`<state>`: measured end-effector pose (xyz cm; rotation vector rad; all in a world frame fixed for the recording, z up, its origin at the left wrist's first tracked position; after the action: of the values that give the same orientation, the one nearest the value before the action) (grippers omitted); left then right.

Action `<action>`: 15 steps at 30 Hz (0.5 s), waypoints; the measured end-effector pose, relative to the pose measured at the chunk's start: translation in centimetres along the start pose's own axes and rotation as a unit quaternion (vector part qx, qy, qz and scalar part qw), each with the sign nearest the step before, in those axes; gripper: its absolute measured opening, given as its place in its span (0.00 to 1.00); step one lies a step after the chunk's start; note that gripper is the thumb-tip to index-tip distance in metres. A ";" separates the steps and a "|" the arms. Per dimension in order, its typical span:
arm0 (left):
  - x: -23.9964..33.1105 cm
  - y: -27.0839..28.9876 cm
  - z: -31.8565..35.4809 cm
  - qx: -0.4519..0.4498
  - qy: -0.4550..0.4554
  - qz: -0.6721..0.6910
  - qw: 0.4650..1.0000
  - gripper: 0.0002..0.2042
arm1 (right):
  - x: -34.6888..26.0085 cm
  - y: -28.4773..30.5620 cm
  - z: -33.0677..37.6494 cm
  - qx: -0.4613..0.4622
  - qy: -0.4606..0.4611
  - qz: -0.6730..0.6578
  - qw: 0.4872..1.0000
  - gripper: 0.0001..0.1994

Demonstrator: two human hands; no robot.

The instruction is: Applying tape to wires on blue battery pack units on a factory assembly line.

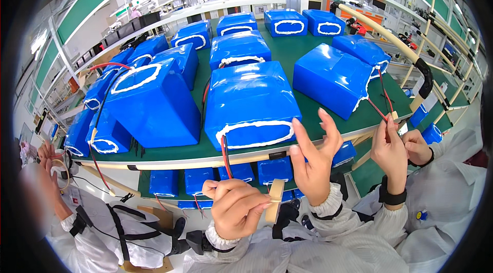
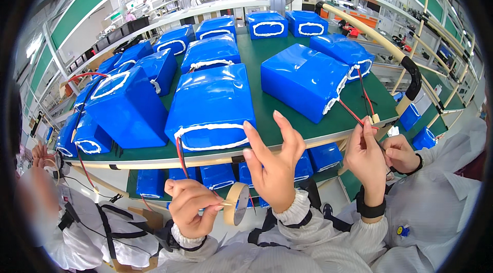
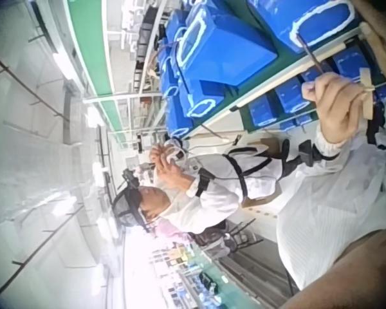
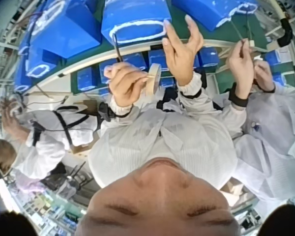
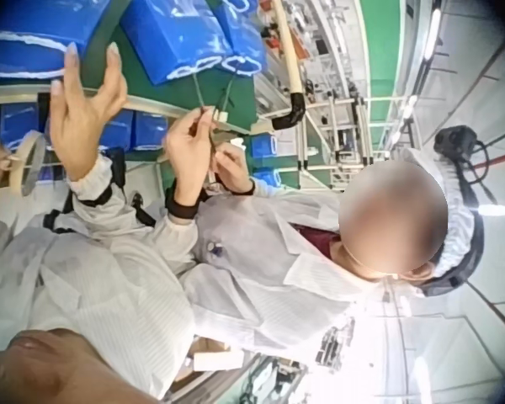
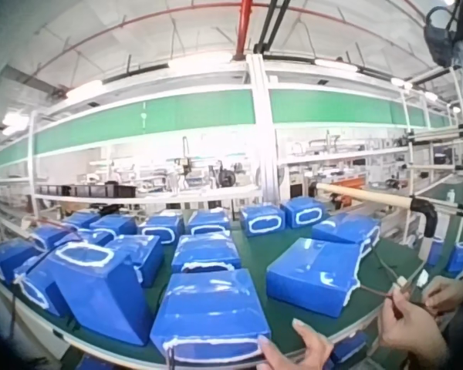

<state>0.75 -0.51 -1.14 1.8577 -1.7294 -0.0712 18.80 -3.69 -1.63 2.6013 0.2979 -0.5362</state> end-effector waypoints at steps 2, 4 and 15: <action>0.1 -0.1 0.1 -0.006 0.000 0.003 1.000 0.06 | 0.0 0.0 0.3 -0.006 -0.007 -0.004 1.000 0.17; 0.2 -0.3 0.1 -0.005 0.028 0.012 1.000 0.06 | 0.1 0.1 0.3 -0.006 -0.006 -0.003 1.000 0.17; 0.2 -0.5 -0.2 -0.002 -0.008 0.007 1.000 0.06 | 1.5 0.0 -2.8 0.027 -0.029 -0.073 0.997 0.22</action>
<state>1.28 -0.59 -1.15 1.8469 -1.7507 -0.0852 21.05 -2.11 0.05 2.6248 0.4635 -0.6774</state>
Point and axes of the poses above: each hand's wrist, its own z-axis away from the middle knuckle, its own y-axis out of the back of the hand, x = y × z, the point moved 1 cm from there along -z, towards the middle knuckle, and after that the axes turned 1 degree about x, right-handed, at the moved point
